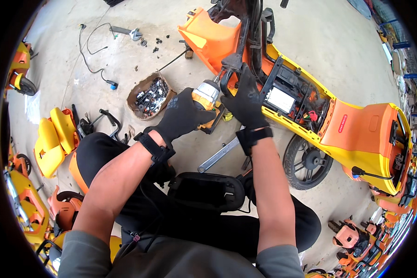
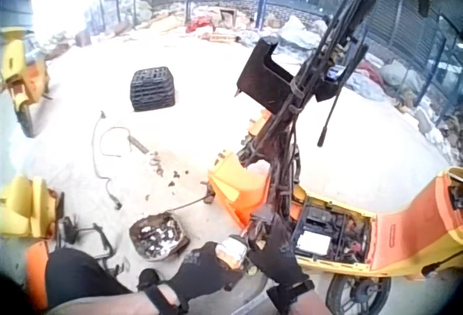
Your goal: The person uses an impact driver to remove bolts from the side panel of a motorcycle, then reaches into a box for small parts.
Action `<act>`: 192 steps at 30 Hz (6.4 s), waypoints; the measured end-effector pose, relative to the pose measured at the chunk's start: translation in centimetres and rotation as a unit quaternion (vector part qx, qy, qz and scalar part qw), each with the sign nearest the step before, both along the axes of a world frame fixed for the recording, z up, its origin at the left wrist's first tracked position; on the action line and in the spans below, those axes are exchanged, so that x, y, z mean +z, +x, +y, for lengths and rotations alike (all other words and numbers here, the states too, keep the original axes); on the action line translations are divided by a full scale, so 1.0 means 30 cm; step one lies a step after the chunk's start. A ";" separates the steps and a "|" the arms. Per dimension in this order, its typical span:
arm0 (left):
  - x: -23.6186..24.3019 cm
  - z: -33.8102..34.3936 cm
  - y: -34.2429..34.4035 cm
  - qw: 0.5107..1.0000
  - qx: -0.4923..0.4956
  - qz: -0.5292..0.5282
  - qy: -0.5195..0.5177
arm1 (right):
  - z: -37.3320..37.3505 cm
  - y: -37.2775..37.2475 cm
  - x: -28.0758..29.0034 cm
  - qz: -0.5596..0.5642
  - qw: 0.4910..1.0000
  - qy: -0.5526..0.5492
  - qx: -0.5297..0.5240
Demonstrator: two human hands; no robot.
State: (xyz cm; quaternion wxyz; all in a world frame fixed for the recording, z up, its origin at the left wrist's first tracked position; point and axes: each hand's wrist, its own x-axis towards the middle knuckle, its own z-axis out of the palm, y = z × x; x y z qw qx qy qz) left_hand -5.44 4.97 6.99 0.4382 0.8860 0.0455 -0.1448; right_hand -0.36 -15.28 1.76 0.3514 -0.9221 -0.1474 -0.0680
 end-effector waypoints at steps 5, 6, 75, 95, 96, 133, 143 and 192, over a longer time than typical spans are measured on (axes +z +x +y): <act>0.021 -0.015 0.008 0.999 0.003 0.031 -0.016 | 0.115 0.003 -0.158 -0.102 0.983 0.021 -0.154; 0.028 -0.012 0.009 0.999 0.007 0.040 -0.018 | 0.132 0.003 -0.171 -0.103 0.980 0.031 -0.165; 0.189 0.288 -0.227 0.944 -0.114 0.068 -0.302 | 0.250 -0.389 0.148 0.209 0.922 0.316 0.086; -0.144 0.096 -0.235 0.894 0.142 0.074 -0.418 | 0.019 -0.137 -0.036 0.019 0.991 -0.048 -0.124; -0.134 0.094 -0.233 0.896 0.152 0.062 -0.414 | 0.068 -0.123 -0.061 -0.037 0.985 -0.084 -0.148; -0.427 0.022 -0.136 0.949 -0.015 -0.220 -0.223 | 0.077 0.020 -0.116 -0.080 0.991 -0.039 -0.097; -0.457 -0.009 -0.117 0.938 -0.023 -0.312 -0.149 | 0.094 0.015 -0.097 -0.028 0.993 -0.021 -0.110; -0.401 0.010 -0.084 0.835 0.097 0.028 -0.541 | 0.097 0.013 -0.084 0.009 0.994 0.009 -0.110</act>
